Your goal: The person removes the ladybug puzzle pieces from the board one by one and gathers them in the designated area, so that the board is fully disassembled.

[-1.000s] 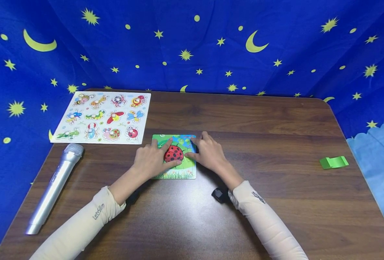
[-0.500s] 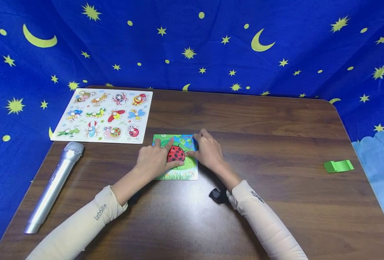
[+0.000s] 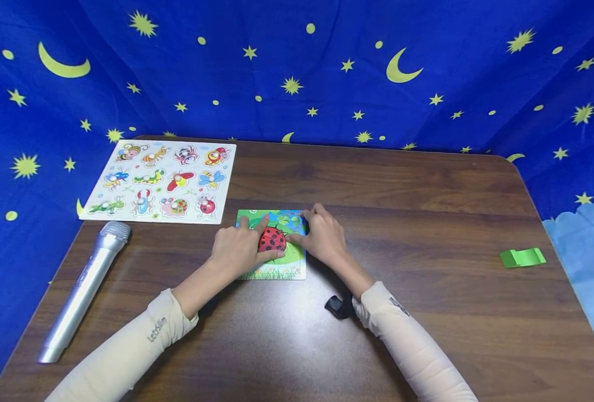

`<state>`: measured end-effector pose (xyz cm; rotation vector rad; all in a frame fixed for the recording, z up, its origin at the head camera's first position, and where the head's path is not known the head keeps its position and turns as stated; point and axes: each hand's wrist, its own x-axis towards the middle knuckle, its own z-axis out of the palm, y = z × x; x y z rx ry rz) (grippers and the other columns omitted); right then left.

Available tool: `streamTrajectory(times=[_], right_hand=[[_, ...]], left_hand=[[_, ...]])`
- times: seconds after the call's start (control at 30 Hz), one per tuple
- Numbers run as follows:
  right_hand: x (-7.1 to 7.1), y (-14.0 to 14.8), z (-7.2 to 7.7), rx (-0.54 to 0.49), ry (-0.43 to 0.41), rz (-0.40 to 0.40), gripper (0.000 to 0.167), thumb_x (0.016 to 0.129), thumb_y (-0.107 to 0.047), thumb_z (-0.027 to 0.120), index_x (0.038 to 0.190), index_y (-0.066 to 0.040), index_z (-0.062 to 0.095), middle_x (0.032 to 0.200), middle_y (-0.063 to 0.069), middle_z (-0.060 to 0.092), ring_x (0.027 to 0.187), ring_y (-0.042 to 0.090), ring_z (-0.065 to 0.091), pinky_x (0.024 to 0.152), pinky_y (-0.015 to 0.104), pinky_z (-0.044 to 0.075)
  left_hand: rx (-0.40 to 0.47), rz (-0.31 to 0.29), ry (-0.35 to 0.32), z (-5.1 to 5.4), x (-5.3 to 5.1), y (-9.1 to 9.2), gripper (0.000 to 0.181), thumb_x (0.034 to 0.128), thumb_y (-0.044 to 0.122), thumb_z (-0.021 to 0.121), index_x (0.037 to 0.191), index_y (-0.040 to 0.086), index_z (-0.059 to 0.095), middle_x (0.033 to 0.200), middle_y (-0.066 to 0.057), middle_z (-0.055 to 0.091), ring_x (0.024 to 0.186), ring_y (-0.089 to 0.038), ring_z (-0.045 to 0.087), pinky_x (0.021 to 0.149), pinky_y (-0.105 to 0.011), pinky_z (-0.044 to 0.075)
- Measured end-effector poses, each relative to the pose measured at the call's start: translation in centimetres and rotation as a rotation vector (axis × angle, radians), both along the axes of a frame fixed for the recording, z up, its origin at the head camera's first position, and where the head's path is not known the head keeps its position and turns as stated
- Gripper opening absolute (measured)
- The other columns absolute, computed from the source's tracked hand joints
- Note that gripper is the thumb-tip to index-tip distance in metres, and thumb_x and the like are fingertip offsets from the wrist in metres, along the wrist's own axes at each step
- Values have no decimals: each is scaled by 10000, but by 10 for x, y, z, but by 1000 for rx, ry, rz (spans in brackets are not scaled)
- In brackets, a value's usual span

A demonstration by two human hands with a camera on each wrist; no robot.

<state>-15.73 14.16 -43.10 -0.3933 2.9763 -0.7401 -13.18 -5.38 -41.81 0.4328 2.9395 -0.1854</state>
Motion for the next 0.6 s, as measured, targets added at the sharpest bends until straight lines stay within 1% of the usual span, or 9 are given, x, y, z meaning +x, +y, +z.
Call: streamTrajectory(times=[0.13, 0.27, 0.37, 0.6], right_hand=[[0, 6, 0, -2, 1, 12, 674, 758, -400, 851, 1257, 9, 658, 1051, 108, 581, 783, 213, 534, 646, 396, 491], [0, 19, 3, -15, 17, 28, 650, 760, -386, 851, 1253, -7, 660, 1030, 99, 568, 737, 194, 517, 604, 351, 456], [1, 33, 8, -32, 40, 18, 646, 759, -372, 854, 1257, -8, 660, 1015, 88, 560, 732, 191, 511, 591, 332, 431], [3, 77, 19, -47, 78, -37, 626, 762, -304, 855, 1262, 13, 654, 994, 107, 551, 792, 226, 537, 617, 346, 411]], left_hand=[[6, 6, -18, 0, 0, 1, 991, 802, 863, 434, 1556, 227, 345, 1327, -237, 579, 532, -151, 478, 466, -279, 367], [23, 13, -45, -1, 0, 1, 988, 804, 858, 444, 1563, 238, 324, 1376, -255, 546, 558, -165, 498, 484, -287, 379], [28, 16, -53, 0, -1, 0, 984, 804, 859, 446, 1566, 251, 314, 1398, -261, 528, 570, -169, 489, 484, -289, 368], [36, 10, -51, 1, -1, -2, 982, 802, 859, 449, 1567, 258, 308, 1427, -275, 504, 523, -146, 434, 461, -270, 317]])
